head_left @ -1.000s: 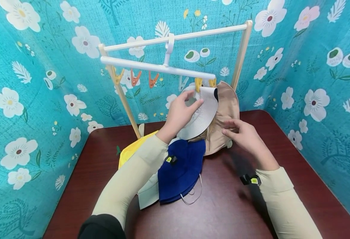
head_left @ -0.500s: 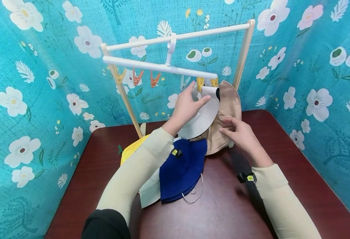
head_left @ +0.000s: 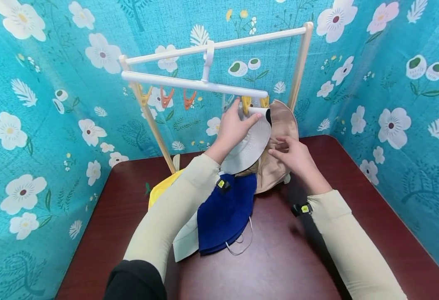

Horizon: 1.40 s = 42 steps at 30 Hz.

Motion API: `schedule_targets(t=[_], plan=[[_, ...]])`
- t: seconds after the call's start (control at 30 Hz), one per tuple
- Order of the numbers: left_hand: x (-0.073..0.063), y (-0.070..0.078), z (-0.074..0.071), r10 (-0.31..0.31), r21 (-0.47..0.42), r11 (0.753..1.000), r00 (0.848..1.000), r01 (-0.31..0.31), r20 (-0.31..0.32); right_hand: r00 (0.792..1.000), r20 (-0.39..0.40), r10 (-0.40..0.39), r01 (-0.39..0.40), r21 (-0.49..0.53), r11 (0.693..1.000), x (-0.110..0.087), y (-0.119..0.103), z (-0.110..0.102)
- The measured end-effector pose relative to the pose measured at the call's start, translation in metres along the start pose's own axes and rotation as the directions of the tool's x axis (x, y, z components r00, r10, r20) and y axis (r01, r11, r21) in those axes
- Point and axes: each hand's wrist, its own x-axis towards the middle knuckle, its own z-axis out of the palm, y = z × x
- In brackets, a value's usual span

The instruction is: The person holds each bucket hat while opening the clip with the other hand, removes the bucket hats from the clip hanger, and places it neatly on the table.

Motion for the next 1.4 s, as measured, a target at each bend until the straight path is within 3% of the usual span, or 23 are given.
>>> schedule_targets(t=[0.17,0.43,0.7,0.87,1.2,1.3,1.4], plan=[[0.000,0.000,0.002,0.050,-0.034,0.998,0.999,-0.049,0.006,1.000,-0.008,-0.006,0.006,0.011,1.000,0.008,-0.005,0.004],[-0.006,0.001,0.003,0.061,-0.050,0.997,0.998,-0.061,0.014,1.000,-0.013,-0.014,0.015,0.019,1.000,0.017,-0.013,0.011],[-0.004,0.004,-0.003,0.013,-0.044,0.999,1.000,-0.013,0.016,0.994,-0.099,-0.050,0.042,-0.083,0.996,0.023,-0.022,0.023],[-0.003,0.007,-0.006,0.003,-0.044,0.999,1.000,-0.002,0.021,0.982,-0.158,-0.102,0.074,-0.177,0.982,0.018,-0.027,0.024],[0.002,0.014,-0.013,-0.042,-0.010,0.999,0.998,0.041,-0.047,0.941,-0.217,-0.258,0.189,-0.294,0.937,-0.003,-0.045,0.028],[0.004,0.019,-0.014,-0.055,-0.025,0.998,0.997,0.054,-0.045,0.944,-0.237,-0.231,0.153,-0.305,0.940,-0.008,-0.047,0.028],[0.005,0.023,-0.015,-0.073,-0.025,0.997,0.997,0.072,-0.037,0.955,-0.258,-0.146,0.066,-0.296,0.953,-0.012,-0.047,0.026]])
